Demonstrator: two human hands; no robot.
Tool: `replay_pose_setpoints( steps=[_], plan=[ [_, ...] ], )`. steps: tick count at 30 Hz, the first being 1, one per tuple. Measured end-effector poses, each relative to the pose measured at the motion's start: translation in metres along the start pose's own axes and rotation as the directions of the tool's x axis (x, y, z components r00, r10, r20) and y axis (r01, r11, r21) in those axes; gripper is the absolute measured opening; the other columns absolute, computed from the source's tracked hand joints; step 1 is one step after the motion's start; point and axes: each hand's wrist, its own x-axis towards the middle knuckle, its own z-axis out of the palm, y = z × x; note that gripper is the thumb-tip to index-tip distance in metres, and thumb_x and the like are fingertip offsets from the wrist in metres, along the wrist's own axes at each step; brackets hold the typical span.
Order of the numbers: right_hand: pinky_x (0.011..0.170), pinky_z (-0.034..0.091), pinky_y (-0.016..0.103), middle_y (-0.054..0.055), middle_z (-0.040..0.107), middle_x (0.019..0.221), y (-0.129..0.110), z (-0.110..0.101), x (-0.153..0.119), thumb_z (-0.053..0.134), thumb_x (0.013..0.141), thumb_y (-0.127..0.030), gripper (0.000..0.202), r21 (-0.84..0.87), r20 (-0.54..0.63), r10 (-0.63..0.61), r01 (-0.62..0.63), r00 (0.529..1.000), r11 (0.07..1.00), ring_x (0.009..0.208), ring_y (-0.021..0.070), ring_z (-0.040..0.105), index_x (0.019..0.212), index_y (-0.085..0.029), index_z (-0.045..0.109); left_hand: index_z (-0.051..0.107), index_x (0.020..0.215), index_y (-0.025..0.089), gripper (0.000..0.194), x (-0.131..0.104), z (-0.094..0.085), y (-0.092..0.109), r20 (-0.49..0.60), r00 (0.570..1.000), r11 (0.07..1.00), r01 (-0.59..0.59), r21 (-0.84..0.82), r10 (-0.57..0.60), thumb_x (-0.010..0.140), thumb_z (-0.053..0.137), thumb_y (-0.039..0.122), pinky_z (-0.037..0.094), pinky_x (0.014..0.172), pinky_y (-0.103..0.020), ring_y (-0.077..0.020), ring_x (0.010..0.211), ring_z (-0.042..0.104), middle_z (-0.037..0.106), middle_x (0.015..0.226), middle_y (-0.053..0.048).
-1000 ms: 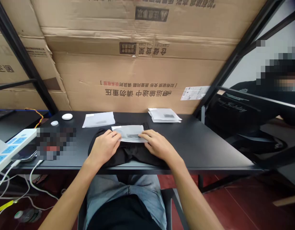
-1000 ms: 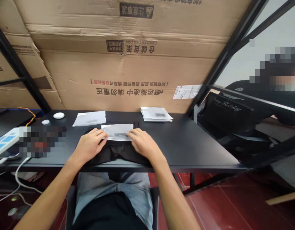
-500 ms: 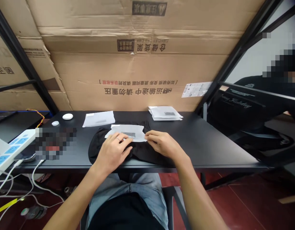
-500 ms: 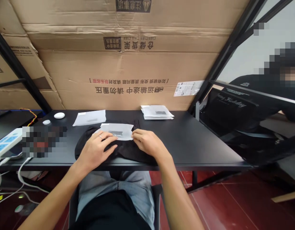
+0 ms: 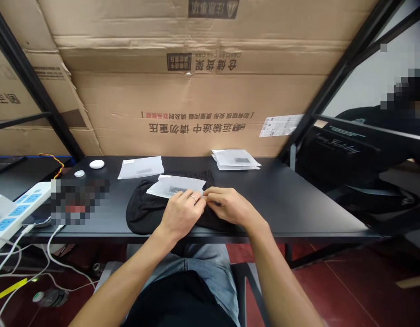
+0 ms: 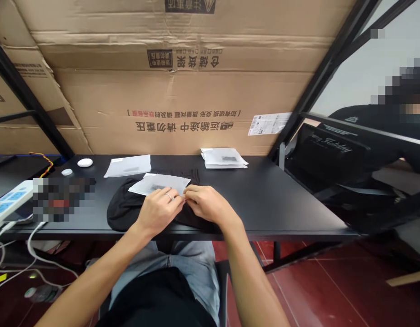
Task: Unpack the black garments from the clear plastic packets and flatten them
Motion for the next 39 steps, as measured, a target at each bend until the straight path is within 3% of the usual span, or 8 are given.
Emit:
replay_pose_setpoints(
  steps=[8,19,22,24,27,32,35,39],
  plan=[
    [0.089,0.064,0.035,0.010,0.085,0.111,0.011,-0.005,-0.008,0.058,0.107,-0.024,0.027,0.198,-0.052,0.083,-0.071,0.995,0.978,0.095,0.0242,0.082,0.098,-0.023,0.083,0.078,0.101,0.022,0.027,-0.017,-0.021,-0.032,0.069,0.998,0.999,-0.004,0.039,0.001,0.115,0.055,0.023,0.051,0.081,-0.042,-0.0254,0.097,0.074,0.081,0.106,-0.010],
    [0.092,0.066,0.039,0.008,0.087,0.108,0.035,-0.008,-0.024,0.068,0.102,-0.029,0.019,0.298,-0.210,0.165,-0.098,0.964,0.949,0.097,0.0269,0.083,0.087,-0.025,0.078,0.081,0.108,0.025,0.027,-0.044,-0.066,-0.104,0.165,0.983,0.996,0.077,0.053,-0.085,0.115,0.057,0.035,0.054,0.091,-0.044,-0.0283,0.106,0.074,0.082,0.114,-0.008],
    [0.089,0.066,0.039,0.007,0.087,0.105,0.039,-0.007,-0.025,0.071,0.100,-0.028,0.015,0.307,-0.246,0.187,-0.106,0.951,0.946,0.094,0.0271,0.083,0.088,-0.025,0.079,0.081,0.109,0.026,0.023,-0.045,-0.070,-0.104,0.203,0.973,0.994,0.112,0.001,-0.110,0.113,0.060,0.035,0.056,0.090,-0.041,-0.0281,0.110,0.074,0.081,0.117,-0.007],
    [0.088,0.066,0.039,0.007,0.087,0.104,0.039,-0.006,-0.025,0.072,0.099,-0.028,0.012,0.305,-0.253,0.204,-0.122,0.946,0.945,0.093,0.0270,0.083,0.090,-0.025,0.079,0.081,0.115,0.028,0.022,-0.045,-0.069,-0.101,0.225,0.958,0.979,0.198,-0.056,-0.181,0.110,0.065,0.041,0.057,0.086,-0.038,-0.0267,0.109,0.075,0.080,0.121,-0.006],
    [0.090,0.067,0.039,0.006,0.088,0.106,0.037,-0.006,-0.024,0.072,0.099,-0.027,0.011,0.320,-0.253,0.223,-0.136,0.941,0.938,0.095,0.0267,0.084,0.093,-0.026,0.081,0.082,0.124,0.031,0.030,-0.046,-0.065,-0.100,0.266,0.914,0.923,0.352,-0.152,-0.305,0.106,0.068,0.051,0.057,0.080,-0.035,-0.0216,0.091,0.074,0.079,0.123,-0.004],
    [0.094,0.068,0.039,0.007,0.088,0.110,0.034,-0.005,-0.022,0.070,0.098,-0.028,0.012,0.349,-0.204,0.236,-0.155,0.950,0.924,0.098,0.0261,0.084,0.093,-0.025,0.080,0.083,0.112,0.028,0.027,-0.047,-0.057,-0.100,0.294,0.885,0.852,0.441,-0.283,-0.360,0.107,0.063,0.045,0.057,0.078,-0.033,-0.0178,0.082,0.072,0.079,0.118,-0.004],
    [0.094,0.068,0.040,0.007,0.087,0.108,0.032,-0.005,-0.021,0.073,0.098,-0.032,0.012,0.342,-0.159,0.232,-0.167,0.960,0.925,0.096,0.0261,0.084,0.092,-0.024,0.079,0.082,0.107,0.027,0.026,-0.045,-0.055,-0.091,0.297,0.888,0.876,0.423,-0.230,-0.351,0.109,0.059,0.039,0.056,0.080,-0.033,-0.0193,0.089,0.075,0.080,0.120,-0.004],
    [0.093,0.068,0.040,0.008,0.086,0.108,0.030,-0.008,-0.020,0.072,0.100,-0.033,0.015,0.336,-0.155,0.211,-0.150,0.965,0.930,0.097,0.0262,0.083,0.090,-0.024,0.078,0.081,0.113,0.029,0.025,-0.041,-0.053,-0.077,0.276,0.878,0.904,0.423,-0.066,-0.391,0.109,0.062,0.045,0.053,0.075,-0.034,-0.0227,0.095,0.077,0.079,0.127,-0.005]
  ],
)
